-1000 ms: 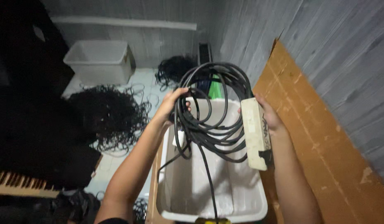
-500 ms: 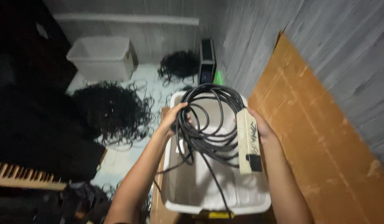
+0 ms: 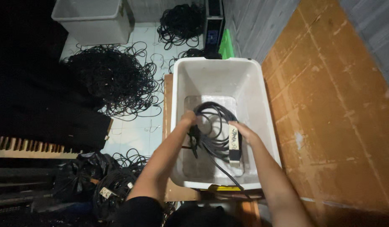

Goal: The person moves a plastic bin and place several coiled cables and power strips into it by hand.

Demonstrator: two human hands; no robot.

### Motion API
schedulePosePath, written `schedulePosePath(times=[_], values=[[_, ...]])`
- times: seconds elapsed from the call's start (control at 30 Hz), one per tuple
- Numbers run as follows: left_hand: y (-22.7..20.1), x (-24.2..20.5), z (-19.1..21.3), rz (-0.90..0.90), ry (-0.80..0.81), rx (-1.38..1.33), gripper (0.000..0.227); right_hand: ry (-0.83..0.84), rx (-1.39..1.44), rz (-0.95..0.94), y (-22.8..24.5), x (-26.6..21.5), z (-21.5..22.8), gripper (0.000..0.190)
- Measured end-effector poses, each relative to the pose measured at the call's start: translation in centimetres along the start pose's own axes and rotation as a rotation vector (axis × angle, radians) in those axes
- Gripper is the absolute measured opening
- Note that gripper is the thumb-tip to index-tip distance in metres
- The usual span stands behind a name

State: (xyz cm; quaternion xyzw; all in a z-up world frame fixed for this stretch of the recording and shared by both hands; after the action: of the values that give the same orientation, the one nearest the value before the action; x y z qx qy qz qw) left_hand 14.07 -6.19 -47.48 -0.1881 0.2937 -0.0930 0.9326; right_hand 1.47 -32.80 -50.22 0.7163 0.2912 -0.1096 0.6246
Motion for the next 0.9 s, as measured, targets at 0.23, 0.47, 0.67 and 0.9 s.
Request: schedulePosePath(times=[0.23,0.47,0.67,0.9], values=[[-1.4,-1.3,-3.0,-0.003,0.217,0.131,0.047,-0.015,-0.119,-0.200,-3.2,0.2,-1.2,0.063],[-6.8,-9.6,-0.9,-0.500,0.100,0.066,0.059,-0.078,-0.397,-0.044,-0.2,-1.3,-0.6,0.063],[-4.0,-28.6,5.2,-0.778,-0.384,0.049,0.051,0.133,-0.535,0.021,4.3,-18.8,-10.6,0.035],[10.8,-32.0,-9.4,-0.415,-0.392,-0.836,0.076,0.064,-1.072,-0.332,-7.9,-28.0,-9.8,0.065]])
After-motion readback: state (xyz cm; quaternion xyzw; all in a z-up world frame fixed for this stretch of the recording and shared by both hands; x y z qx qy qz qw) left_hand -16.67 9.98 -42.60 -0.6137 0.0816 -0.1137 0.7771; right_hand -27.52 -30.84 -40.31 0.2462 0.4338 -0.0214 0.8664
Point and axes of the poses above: each hand's wrist, its own x-axis towards the middle knuckle, its own z-axis out of the back of the hand, y = z × x, the point moved 4 cm from there along x, towards the middle knuckle, and after that the axes turned 12 degrees about y, right-handed, at the moved point
